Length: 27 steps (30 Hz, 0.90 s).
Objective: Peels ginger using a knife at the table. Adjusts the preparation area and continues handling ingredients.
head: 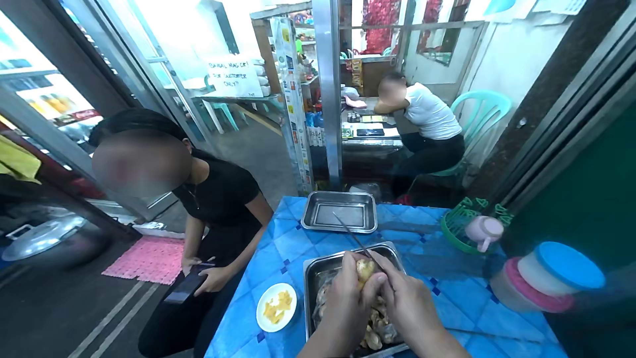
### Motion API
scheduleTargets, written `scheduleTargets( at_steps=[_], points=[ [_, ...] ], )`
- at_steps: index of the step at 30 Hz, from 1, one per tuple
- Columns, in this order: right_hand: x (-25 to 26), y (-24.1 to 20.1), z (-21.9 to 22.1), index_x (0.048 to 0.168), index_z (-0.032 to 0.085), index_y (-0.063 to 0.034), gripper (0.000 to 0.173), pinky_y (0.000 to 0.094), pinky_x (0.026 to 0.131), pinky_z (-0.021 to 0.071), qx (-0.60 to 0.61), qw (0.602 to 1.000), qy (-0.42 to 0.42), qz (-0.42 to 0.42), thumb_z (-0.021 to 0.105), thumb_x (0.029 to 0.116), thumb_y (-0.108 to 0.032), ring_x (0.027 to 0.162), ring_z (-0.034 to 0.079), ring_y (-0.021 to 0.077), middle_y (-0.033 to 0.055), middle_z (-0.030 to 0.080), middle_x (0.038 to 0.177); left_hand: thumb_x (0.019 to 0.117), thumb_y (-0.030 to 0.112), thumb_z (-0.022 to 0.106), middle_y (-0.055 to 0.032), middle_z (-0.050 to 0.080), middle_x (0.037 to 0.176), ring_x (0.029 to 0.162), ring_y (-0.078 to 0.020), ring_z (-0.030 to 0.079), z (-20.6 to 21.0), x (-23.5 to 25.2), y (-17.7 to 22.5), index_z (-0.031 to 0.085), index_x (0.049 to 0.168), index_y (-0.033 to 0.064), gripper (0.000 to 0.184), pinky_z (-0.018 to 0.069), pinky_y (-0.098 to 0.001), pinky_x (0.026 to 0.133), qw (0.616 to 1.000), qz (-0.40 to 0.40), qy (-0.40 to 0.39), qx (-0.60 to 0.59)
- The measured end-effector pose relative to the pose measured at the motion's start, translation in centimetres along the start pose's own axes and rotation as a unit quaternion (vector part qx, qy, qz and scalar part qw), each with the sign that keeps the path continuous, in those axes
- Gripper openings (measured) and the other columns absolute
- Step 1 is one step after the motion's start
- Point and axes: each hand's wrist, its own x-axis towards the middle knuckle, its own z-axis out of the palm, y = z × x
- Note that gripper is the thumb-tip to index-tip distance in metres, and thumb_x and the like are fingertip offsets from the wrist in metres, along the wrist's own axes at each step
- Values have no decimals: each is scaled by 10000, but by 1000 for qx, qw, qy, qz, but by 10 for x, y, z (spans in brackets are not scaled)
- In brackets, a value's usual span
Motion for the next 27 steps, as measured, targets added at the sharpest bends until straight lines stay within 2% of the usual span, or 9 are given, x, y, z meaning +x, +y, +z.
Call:
scheduleTargets(
  at_steps=[1,3,7,10,14,17,19,23,27],
  points=[
    [2,1,-4,1471,583,-217,416,566,739,576,-4,998,-48,33,468,1072,-204,812,744,355,130,768,923,1016,343,613,-72,647,850,705,-93,633,1,-1,2,561,1147,-35,403,564,-254,660,1000,15,4,0],
    [3,8,-8,1503,543,-227,429,569,784,562,41,993,-94,60,426,1091,-256,839,732,351,142,756,928,1013,349,616,-61,641,861,711,-80,627,-2,1,2,545,1171,-31,417,560,-246,662,999,-3,-14,-31],
    [7,29,-6,1463,544,-154,441,360,630,564,252,958,-131,49,362,1096,-320,636,618,148,27,647,802,1004,244,591,-43,630,950,752,-83,624,-20,6,-1,488,1259,-1,368,557,-256,674,987,-79,-65,-124],
    [8,24,-15,1441,510,-100,445,328,571,553,329,931,-152,43,348,1095,-327,589,589,128,3,593,750,1017,194,531,-42,622,947,703,-101,617,-26,8,0,456,1281,15,327,556,-276,628,978,-89,-91,-165],
    [7,12,-19,1505,434,-110,494,326,530,559,310,941,-136,-8,306,1111,-381,589,606,129,22,624,801,1033,201,569,-54,654,1030,810,-93,664,-25,8,-1,488,1290,9,331,593,-266,725,984,-48,-84,-150],
    [4,7,-12,1546,433,-156,489,407,622,590,220,971,-88,-25,337,1112,-359,672,671,179,65,708,905,1021,207,590,-61,672,1048,900,-78,678,-21,4,-2,499,1299,-3,360,596,-264,799,996,-13,-59,-72],
    [2,3,-10,1563,418,-163,485,437,671,602,186,979,-76,-23,350,1112,-325,721,701,205,80,727,935,1007,197,613,-65,685,1021,899,-82,689,-17,2,0,503,1284,-9,363,597,-268,806,999,-6,-45,-19],
    [0,-2,-13,1569,415,-144,481,417,659,603,192,979,-74,-9,376,1109,-281,695,698,201,88,729,923,985,176,643,-75,691,997,868,-99,698,-12,2,5,517,1257,-6,351,598,-276,782,999,-5,-18,40],
    [2,-5,-14,1534,438,-91,468,426,757,605,215,971,-105,6,370,1103,-260,802,719,207,101,726,967,972,149,637,-82,693,961,821,-125,703,-9,1,7,515,1250,-7,342,603,-300,741,997,-5,-4,81]
  ],
)
